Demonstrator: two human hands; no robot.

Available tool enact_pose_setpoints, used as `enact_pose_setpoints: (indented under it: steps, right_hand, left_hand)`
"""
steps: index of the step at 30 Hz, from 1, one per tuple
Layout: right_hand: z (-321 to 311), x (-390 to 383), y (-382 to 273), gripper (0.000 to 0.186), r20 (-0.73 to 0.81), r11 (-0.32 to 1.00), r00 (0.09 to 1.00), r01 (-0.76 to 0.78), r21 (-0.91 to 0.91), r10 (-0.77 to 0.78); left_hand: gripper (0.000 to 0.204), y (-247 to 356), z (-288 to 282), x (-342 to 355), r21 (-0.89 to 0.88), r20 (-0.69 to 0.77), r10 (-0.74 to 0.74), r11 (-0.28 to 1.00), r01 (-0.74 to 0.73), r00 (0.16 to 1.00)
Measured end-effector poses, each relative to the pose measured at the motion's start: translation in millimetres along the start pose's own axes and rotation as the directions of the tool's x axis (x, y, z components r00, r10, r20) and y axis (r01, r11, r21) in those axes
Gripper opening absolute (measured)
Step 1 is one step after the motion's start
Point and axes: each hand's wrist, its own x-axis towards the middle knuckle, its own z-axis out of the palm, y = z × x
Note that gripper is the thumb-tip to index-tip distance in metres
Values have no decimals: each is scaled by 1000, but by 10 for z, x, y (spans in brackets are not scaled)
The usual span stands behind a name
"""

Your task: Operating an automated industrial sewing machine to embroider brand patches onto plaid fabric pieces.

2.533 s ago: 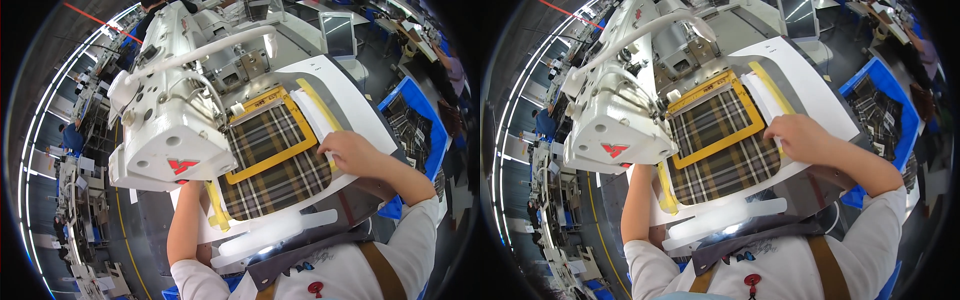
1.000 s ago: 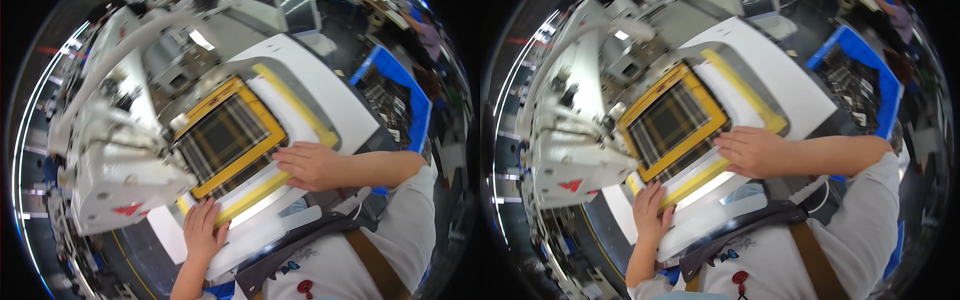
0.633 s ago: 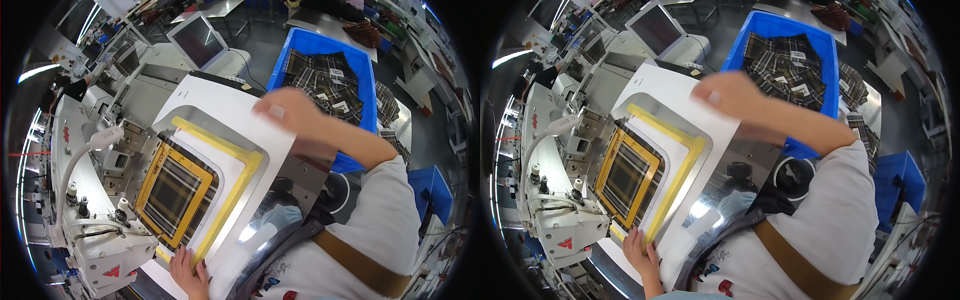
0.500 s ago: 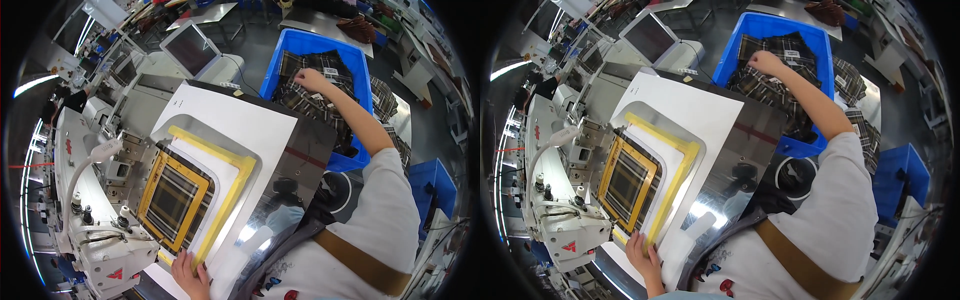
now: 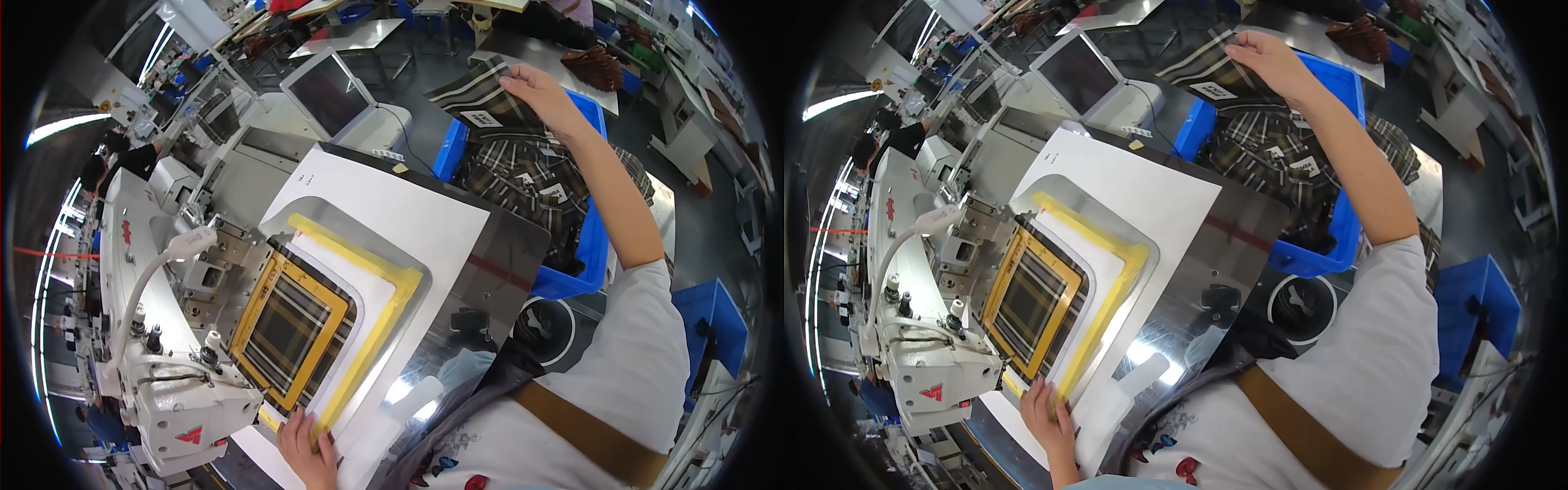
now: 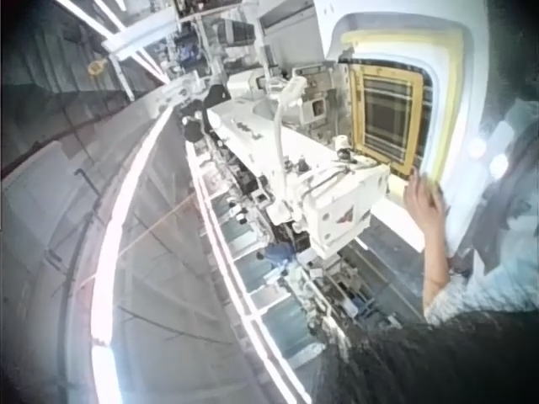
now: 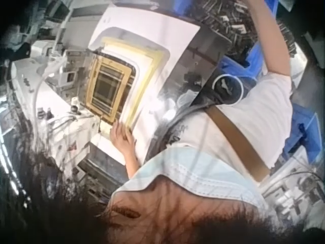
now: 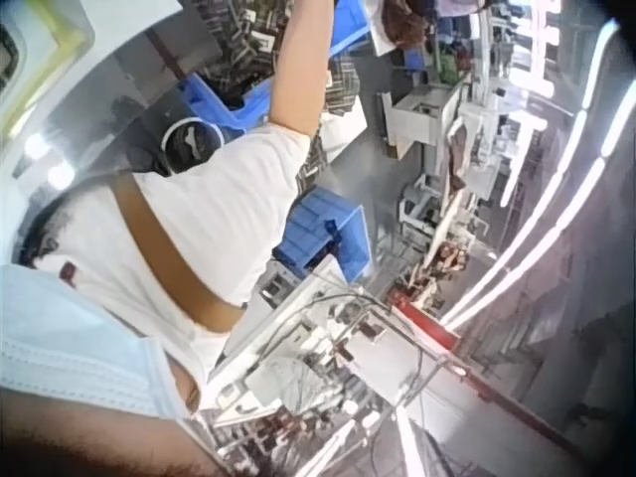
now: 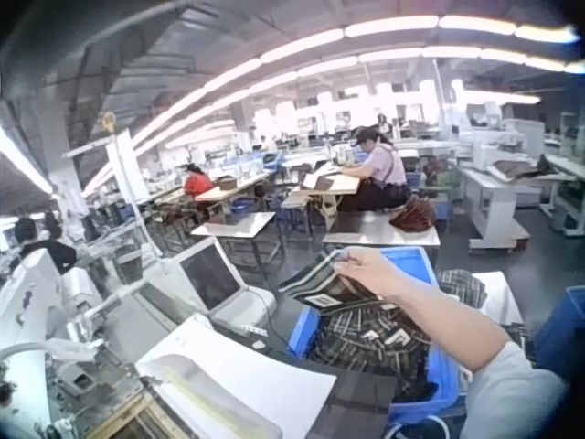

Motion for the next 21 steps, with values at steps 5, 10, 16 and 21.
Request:
enact_pose_setpoints:
  steps: [5, 10, 16, 21]
  right_hand:
    - [659, -314, -940, 23, 239, 966, 965, 51, 252, -113]
    - [1648, -771, -1491, 19, 709, 999, 704, 40, 18, -41]
    - [2430, -1011, -1438, 24, 940, 999, 341, 36, 18, -29]
    - [2667, -816, -932, 32, 951, 950, 169, -221, -220, 260]
  left_hand:
    - [41, 65, -96, 165, -180, -28, 40, 983, -44, 999]
    - [78, 476, -76, 859, -962, 114, -101, 235, 135, 988]
    - [30, 377, 24, 817, -810, 550, -112, 172, 561, 828]
    - [28, 123, 2, 409, -665, 681, -534, -165, 728, 501]
